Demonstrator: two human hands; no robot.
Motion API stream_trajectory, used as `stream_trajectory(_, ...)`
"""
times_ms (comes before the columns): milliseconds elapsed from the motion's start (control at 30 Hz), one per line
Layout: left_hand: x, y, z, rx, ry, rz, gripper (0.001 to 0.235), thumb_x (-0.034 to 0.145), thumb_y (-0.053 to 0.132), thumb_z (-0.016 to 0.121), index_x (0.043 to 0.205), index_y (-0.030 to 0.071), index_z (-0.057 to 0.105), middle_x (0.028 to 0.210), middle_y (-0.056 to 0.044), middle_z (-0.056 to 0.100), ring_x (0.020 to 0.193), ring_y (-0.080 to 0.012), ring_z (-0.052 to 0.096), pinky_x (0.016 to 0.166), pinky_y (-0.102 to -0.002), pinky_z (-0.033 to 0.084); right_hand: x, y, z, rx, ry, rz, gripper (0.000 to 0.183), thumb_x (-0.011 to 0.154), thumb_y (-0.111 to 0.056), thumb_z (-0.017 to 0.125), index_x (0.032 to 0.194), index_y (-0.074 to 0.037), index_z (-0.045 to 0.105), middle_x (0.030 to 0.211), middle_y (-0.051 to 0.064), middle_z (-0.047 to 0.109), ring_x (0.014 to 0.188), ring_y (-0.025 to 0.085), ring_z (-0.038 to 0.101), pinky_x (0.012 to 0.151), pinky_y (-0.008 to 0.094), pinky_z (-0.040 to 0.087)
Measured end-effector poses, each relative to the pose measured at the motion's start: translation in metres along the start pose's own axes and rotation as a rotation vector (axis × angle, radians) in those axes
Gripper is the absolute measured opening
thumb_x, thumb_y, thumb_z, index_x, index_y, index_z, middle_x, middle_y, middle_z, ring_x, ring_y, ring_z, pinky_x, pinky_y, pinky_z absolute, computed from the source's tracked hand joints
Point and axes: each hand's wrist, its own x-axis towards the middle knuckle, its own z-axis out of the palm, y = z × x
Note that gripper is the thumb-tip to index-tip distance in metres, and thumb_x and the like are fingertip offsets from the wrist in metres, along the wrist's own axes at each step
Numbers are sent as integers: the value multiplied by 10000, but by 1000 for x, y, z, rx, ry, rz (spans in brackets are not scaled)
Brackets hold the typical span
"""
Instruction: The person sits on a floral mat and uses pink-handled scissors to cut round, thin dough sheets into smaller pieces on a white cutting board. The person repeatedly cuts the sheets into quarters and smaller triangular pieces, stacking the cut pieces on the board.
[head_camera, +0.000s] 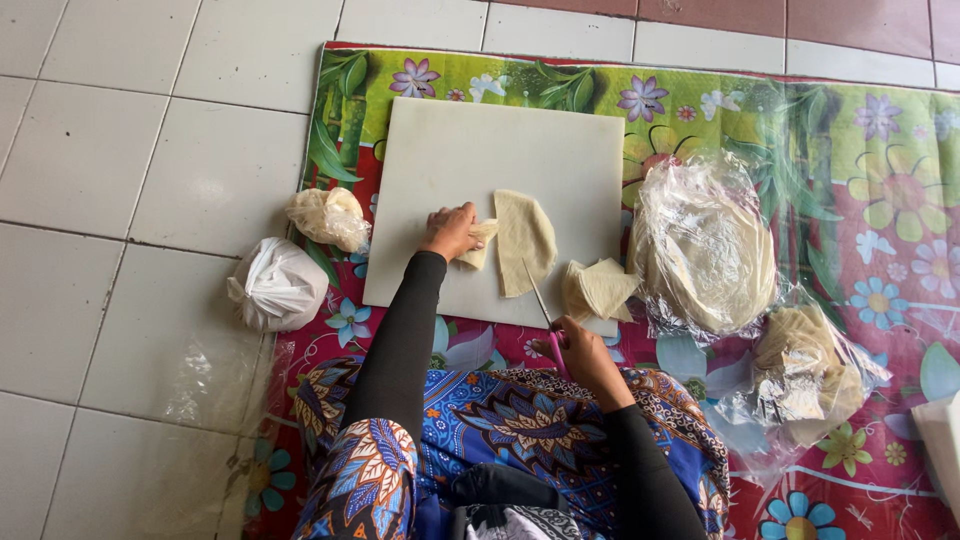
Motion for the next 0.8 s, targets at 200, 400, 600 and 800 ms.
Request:
stream_trajectory(200, -42, 53, 4, -320, 241, 77, 665, 760, 306, 903, 1265, 41, 561, 1113, -171, 726, 1018, -329, 712, 849, -416, 572, -8, -6, -49, 331, 247, 191, 355, 919, -264, 741, 1170, -40, 629, 787, 110, 697, 597, 151, 646, 472, 265, 520)
stream_trajectory(400, -77, 204, 73, -1444, -73, -133, 678, 780, 394, 853, 1248, -21, 591, 1187, -151, 705, 1051, -233, 717, 911, -366, 630, -16, 25, -83, 1061, 987, -151, 260, 1063, -264, 716, 1154, -80, 556, 831, 50, 617, 682, 130, 627, 544, 275, 521)
stream_trajectory(600, -75, 262, 140, -601, 262, -88, 515, 833, 380, 832, 1172, 48, 634, 1094, -131, 697, 983, -266, 697, 836, -402, 573, -22, 44, -84, 1160, 1041, -126, 286, 1052, -265, 729, 1124, -87, 518, 835, 46, 625, 695, 146, 639, 548, 284, 511)
stream_trajectory(800, -77, 250, 134, -479, 391, -112, 504, 819, 398, 834, 1131, 60, 628, 1070, -139, 650, 950, -280, 649, 821, -425, 548, -15, 39, -78, 1125, 975, -138, 237, 1072, -237, 703, 1126, -68, 546, 837, 47, 622, 713, 145, 636, 562, 293, 518)
